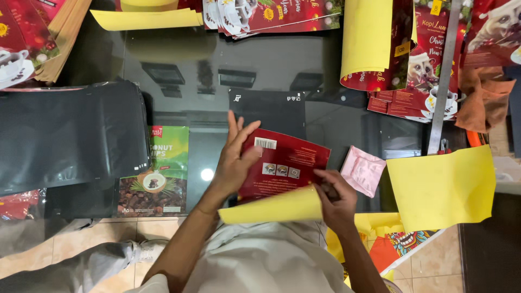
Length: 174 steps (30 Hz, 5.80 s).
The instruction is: The person prepares multiple printed product pouches by hand, applying adhesive strips or labels and smoothing them down against a flat work surface.
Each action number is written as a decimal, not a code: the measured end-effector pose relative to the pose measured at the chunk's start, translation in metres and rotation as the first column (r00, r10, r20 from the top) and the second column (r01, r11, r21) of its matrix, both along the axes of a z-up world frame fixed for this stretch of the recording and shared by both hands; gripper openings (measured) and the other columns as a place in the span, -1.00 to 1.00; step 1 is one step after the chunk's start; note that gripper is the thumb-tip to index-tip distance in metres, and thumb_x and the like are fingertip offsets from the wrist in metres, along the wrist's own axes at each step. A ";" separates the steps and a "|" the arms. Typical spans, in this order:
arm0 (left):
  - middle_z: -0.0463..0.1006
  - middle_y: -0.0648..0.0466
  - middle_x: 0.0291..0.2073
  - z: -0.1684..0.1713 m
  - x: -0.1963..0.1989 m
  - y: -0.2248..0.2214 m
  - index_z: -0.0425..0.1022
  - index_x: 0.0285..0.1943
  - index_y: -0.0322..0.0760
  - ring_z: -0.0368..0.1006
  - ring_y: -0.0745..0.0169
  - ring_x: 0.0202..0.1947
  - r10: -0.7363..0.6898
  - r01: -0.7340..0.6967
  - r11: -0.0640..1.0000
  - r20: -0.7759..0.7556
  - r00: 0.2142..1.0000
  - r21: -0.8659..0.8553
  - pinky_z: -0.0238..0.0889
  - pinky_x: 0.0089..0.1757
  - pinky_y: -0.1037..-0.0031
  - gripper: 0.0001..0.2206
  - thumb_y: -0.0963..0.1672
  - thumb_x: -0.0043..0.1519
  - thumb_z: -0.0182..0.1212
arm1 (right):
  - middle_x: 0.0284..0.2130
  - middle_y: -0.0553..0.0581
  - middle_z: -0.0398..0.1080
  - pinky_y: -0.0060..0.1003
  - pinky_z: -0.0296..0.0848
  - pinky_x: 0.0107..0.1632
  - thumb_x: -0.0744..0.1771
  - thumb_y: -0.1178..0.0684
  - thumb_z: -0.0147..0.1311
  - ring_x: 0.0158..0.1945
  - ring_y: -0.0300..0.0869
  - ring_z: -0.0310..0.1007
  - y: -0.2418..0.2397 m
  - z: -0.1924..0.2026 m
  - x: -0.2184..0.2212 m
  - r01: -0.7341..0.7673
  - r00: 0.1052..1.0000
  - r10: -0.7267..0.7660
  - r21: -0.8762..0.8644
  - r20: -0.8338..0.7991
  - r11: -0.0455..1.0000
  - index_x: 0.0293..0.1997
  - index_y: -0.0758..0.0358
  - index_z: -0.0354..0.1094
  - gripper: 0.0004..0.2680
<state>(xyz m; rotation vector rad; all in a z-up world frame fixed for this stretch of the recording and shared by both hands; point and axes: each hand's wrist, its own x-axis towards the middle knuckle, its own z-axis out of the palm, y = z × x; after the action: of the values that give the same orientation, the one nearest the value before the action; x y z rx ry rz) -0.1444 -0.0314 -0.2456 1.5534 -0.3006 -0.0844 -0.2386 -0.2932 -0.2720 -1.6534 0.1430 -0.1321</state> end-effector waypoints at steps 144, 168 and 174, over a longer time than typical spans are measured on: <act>0.45 0.00 -0.79 0.001 0.068 0.006 0.52 -0.53 -0.26 0.32 0.08 -0.69 0.363 -0.131 0.758 -0.247 0.898 0.639 0.16 -0.55 0.35 -0.73 -0.12 0.28 0.23 | -0.54 0.16 0.50 -0.34 0.31 -0.43 0.30 0.24 0.26 -0.46 -0.34 0.32 0.009 0.024 0.122 0.086 0.981 -0.153 -0.437 -0.121 0.895 -0.12 0.17 0.65 -0.87; 0.51 0.07 0.10 -0.042 -0.104 0.033 0.58 0.15 -0.15 0.32 -0.05 0.31 -0.203 -0.260 0.686 0.523 0.828 0.679 0.03 0.28 -0.05 -0.63 -0.19 0.16 0.07 | 0.49 0.39 -0.11 0.69 -0.21 0.32 0.17 -0.66 0.01 0.54 0.39 -0.24 0.106 0.058 0.128 -0.475 0.677 0.642 -0.880 -0.360 0.007 0.46 0.18 0.08 -0.16; 0.56 0.12 -0.01 -0.037 -0.104 0.036 0.63 0.09 -0.13 0.40 0.00 0.24 -0.202 -0.238 0.718 0.523 0.828 0.654 0.08 0.25 -0.08 -0.63 -0.20 0.14 0.04 | 0.03 0.13 0.22 0.58 0.06 0.27 0.13 -0.66 0.07 0.16 0.16 0.25 0.114 0.009 0.191 -0.271 0.815 0.575 -0.922 -0.067 0.277 0.08 0.03 0.33 -0.36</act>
<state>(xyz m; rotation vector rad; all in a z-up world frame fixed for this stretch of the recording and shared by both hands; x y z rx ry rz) -0.2480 0.0049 -0.2826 2.3433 -0.7977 0.3364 -0.0474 -0.1795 -0.2627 -2.7107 -0.7836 -0.0083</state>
